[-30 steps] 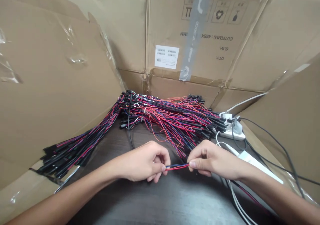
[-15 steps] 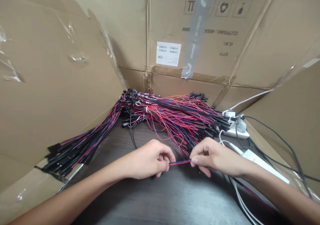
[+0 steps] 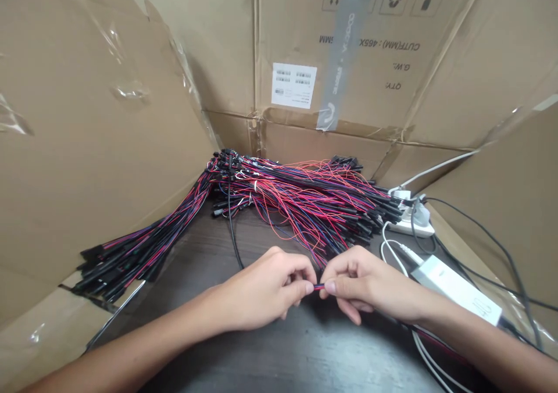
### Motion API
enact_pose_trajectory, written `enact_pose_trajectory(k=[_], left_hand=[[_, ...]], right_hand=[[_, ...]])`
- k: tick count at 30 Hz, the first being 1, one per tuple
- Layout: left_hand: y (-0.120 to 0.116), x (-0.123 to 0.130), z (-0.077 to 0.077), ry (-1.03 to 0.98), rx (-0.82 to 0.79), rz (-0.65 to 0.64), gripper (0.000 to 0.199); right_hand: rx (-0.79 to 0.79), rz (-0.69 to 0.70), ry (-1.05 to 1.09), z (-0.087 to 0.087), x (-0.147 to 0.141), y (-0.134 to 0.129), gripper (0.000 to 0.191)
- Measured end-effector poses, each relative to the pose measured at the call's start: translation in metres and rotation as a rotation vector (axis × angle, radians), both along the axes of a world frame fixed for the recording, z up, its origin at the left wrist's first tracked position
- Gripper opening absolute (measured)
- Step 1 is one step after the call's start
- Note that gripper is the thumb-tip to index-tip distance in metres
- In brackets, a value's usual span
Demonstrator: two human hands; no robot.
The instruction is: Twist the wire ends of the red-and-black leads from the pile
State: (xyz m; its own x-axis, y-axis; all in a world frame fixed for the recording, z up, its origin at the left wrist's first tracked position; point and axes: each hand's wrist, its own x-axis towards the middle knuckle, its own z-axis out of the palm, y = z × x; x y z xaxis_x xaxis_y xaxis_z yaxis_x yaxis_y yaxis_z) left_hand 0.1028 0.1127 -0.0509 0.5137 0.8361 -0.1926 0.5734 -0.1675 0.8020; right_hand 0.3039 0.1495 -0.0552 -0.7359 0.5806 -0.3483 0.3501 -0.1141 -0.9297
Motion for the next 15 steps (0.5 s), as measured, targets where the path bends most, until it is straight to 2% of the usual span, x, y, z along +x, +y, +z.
enact_pose_trajectory(k=[3, 7, 15], left_hand=[[0.000, 0.000, 0.001, 0.012, -0.014, 0.004, 0.020], [-0.001, 0.001, -0.001, -0.009, -0.048, 0.016, 0.021], [-0.004, 0.006, -0.005, -0.028, -0.104, -0.009, 0.019]], right_hand=[[-0.006, 0.019, 0.002, -0.002, -0.001, -0.002, 0.025], [0.071, 0.049, -0.058, 0.000, -0.002, -0.005, 0.019], [0.401, 0.062, -0.209, 0.005, -0.004, -0.019, 0.017]])
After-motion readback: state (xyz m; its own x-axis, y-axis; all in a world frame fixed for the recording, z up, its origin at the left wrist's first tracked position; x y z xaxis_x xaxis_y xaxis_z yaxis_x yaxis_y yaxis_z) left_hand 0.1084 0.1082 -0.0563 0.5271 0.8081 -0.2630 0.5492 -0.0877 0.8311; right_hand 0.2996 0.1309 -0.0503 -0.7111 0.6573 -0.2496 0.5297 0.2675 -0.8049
